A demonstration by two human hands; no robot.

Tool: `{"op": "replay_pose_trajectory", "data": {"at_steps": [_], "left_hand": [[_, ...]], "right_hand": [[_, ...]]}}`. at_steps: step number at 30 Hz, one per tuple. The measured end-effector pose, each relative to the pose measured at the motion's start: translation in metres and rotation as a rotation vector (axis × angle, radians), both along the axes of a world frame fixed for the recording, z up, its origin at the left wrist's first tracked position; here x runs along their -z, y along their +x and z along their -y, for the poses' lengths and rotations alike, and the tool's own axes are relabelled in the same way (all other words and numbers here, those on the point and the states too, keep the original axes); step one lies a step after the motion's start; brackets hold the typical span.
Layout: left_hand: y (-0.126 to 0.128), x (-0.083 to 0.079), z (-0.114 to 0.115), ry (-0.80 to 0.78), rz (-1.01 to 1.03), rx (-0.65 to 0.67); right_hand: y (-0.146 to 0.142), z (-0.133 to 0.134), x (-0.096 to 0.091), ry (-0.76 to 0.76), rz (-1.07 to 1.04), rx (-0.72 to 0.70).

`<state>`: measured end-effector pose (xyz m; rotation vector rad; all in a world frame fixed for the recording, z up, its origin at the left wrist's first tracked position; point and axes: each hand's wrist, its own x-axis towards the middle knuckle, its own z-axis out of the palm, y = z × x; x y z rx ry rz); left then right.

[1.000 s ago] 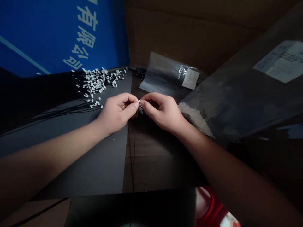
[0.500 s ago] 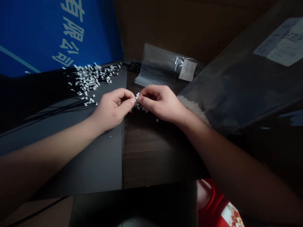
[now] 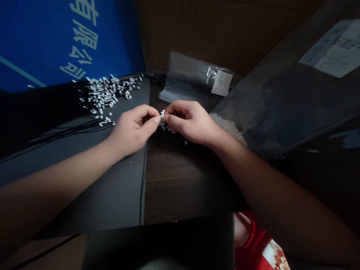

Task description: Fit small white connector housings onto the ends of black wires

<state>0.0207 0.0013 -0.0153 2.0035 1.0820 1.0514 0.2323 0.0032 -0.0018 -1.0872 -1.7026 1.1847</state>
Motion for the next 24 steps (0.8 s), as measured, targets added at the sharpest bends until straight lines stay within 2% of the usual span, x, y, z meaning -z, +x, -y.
{"op": "replay_pose_trajectory", "data": {"at_steps": [12,24], "left_hand": [[0.0001,0.0020,0.0003,-0.013,0.012,-0.004],[-0.0005,0.0024,0.0002,-0.072,0.033,-0.019]], "right_hand": [[-0.0014,-0.0006,-0.0027,-0.112,-0.087,-0.023],[-0.0008,-0.0003,-0.0025,-0.117,-0.070,0.009]]}}
